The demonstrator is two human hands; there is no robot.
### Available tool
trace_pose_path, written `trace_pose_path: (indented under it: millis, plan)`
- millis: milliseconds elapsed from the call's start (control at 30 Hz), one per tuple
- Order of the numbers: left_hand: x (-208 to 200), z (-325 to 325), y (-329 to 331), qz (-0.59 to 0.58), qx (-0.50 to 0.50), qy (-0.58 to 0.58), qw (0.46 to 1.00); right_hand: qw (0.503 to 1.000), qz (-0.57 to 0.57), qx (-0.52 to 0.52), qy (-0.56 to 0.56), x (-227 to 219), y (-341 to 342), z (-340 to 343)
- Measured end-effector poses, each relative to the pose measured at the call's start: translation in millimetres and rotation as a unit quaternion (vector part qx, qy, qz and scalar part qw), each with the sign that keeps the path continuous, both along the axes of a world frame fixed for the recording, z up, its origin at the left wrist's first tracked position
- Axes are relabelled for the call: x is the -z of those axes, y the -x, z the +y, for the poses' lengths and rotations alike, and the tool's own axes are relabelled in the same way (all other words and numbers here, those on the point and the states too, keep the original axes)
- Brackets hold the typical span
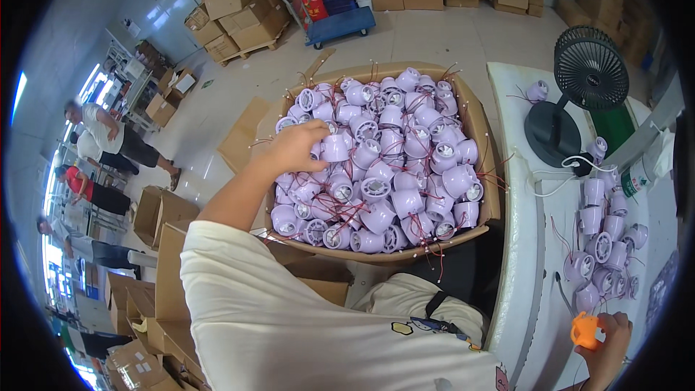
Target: Cleaning and assembling small purple electronic components into boxes at a workbench.
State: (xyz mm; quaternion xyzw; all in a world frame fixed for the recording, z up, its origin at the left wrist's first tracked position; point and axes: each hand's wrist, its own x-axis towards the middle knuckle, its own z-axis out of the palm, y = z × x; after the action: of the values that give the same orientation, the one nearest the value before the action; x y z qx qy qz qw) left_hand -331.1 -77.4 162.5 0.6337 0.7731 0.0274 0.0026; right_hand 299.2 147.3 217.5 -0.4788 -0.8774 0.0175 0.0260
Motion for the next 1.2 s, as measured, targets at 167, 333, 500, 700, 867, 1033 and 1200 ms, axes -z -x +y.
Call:
trace_pose_path:
  millis: [167,333,500,700,867,1033,1200]
  plan:
    - [-30,59,-73,0.0,0.072,-0.136,0.988,0.989,0.001,-0.132,-0.068,-35,20,-15]
    - [-26,117,-151,-0.034,0.207,-0.211,0.955,0.955,0.049,-0.285,-0.059,-71,133,-10]
    - [-14,167,-191,-0.038,0.283,-0.218,0.933,0.974,0.055,-0.22,-0.018,-74,118,-8]
    - [-2,178,-216,-0.092,0.263,-0.24,0.93,0.987,0.057,-0.149,0.002,-75,100,-8]
    - [24,175,-218,-0.593,0.072,-0.185,0.781,0.979,0.117,-0.167,0.026,-75,78,-6]
    - [67,180,-239,-0.977,0.021,-0.109,0.181,0.98,0.119,-0.159,0.011,-64,85,-3]
    - [54,173,-267,-0.919,0.004,-0.179,0.353,0.98,0.112,-0.161,0.033,-61,67,2]
